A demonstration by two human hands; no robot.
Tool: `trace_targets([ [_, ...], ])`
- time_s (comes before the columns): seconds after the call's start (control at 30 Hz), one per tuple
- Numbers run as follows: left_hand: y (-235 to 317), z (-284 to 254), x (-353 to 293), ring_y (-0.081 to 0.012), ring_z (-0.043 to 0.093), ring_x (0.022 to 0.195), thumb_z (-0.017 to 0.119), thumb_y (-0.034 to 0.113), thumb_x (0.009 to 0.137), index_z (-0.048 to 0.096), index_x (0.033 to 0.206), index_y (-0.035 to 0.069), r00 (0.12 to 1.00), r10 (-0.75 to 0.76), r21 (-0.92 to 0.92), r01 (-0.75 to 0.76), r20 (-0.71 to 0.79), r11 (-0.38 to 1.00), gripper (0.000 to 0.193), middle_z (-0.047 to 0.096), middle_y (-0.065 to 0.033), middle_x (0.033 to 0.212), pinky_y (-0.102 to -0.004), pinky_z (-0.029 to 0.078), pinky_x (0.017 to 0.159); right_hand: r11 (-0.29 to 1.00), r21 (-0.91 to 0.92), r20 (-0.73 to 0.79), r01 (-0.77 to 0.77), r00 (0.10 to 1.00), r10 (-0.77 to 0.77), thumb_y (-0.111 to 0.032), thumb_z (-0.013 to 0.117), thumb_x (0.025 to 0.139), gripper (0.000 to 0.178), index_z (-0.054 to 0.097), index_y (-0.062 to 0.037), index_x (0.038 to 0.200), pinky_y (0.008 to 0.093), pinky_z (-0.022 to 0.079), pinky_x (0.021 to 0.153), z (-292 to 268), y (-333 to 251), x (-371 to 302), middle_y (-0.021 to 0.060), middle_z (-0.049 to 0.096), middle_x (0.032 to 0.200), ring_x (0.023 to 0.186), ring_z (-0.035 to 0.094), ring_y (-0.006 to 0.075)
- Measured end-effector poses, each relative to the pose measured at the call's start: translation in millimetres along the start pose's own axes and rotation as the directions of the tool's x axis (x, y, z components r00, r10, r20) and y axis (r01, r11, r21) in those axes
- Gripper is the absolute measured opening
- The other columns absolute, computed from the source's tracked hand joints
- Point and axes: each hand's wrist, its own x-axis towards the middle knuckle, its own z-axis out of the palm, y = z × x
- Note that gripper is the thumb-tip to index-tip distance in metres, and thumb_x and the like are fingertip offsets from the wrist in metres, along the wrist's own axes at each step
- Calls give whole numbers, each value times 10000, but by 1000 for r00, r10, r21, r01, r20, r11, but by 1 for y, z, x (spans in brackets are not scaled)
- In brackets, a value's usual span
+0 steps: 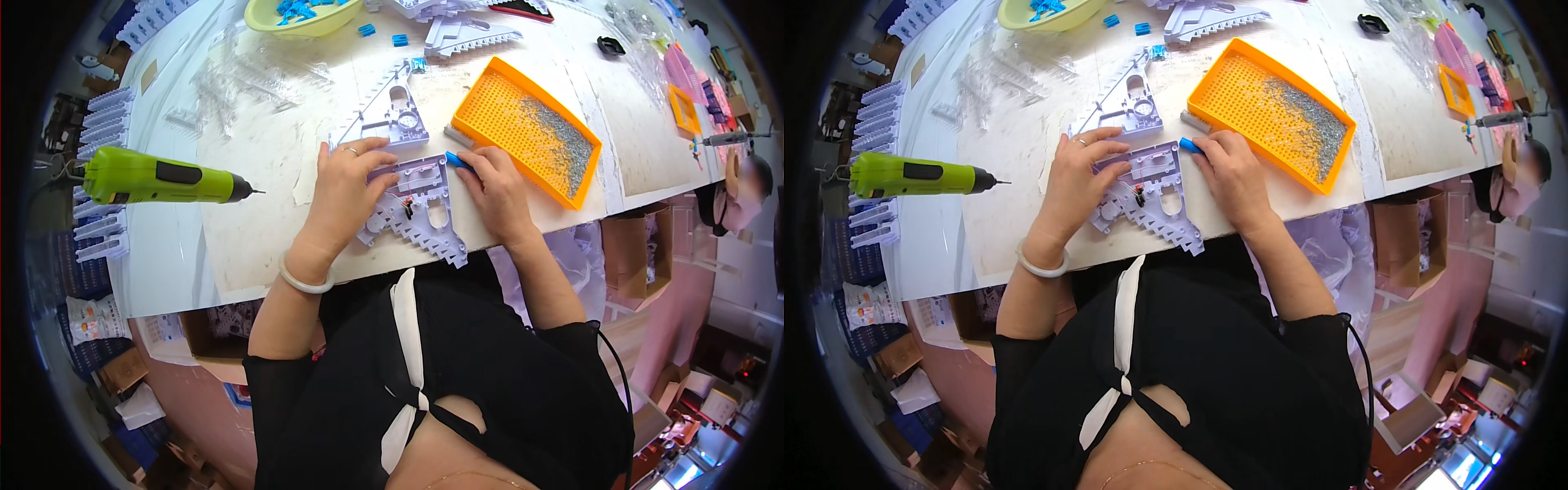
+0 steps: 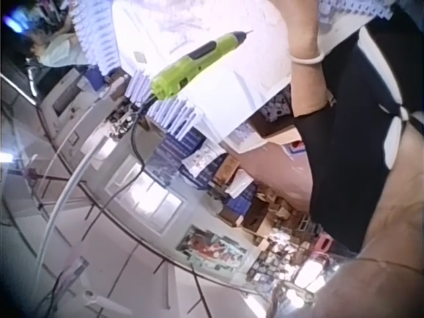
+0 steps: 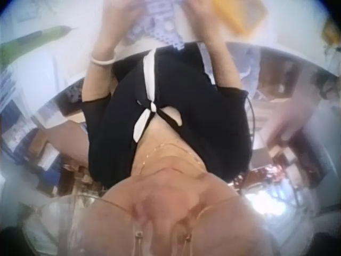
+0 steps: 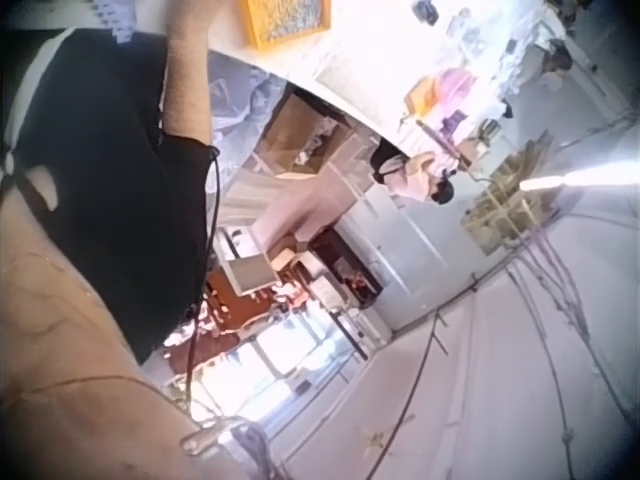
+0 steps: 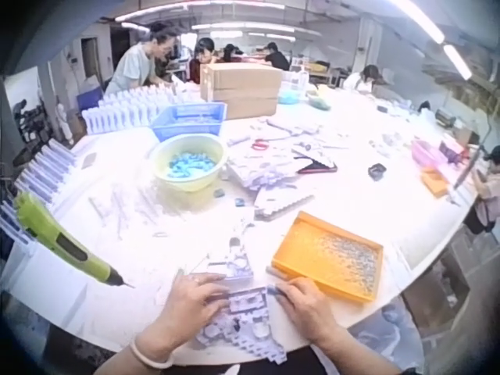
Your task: The person assembles internal components of a plastic device by applying adhesive with a hot glue gun to a plastic chassis, then inserting a circuit board, wiring, and a battery compartment.
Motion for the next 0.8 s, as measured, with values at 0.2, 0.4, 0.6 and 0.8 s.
trace_targets([
  [0.2,8,14,0,-271,661,980,707,64,844,722,1015,83,997,-55,-29,53,-60,998,173,713,-69,1090,-619,325,1090,999,26,-53,-23,998,25,-60,726,851,240,688,-5,1081,378,531,812,5,0,2,148,650,1004,931,649,316],
  [0.4,3,3,-10,-278,676,978,694,17,842,713,1052,66,977,-57,-216,11,-207,976,217,712,-96,1029,-538,403,1062,983,150,-49,-105,992,113,-23,727,835,265,685,-20,1096,374,530,812,-2,-3,-5,127,641,1020,946,641,300],
  [0.6,14,-29,-58,-393,563,1195,747,62,830,548,1296,-8,988,-151,-86,149,-27,985,512,553,-209,1348,-440,447,1022,985,159,-109,-68,990,86,7,739,825,234,707,-19,1056,358,528,778,-18,-9,1,125,647,991,901,652,286],
  [0.8,8,-8,-89,-358,553,1206,811,59,740,463,1375,-2,990,-134,1,134,-47,991,727,553,-214,1309,-413,442,1045,957,206,-74,207,978,-195,12,748,802,229,709,-31,1024,360,507,785,-8,-44,26,98,655,991,899,623,265],
])
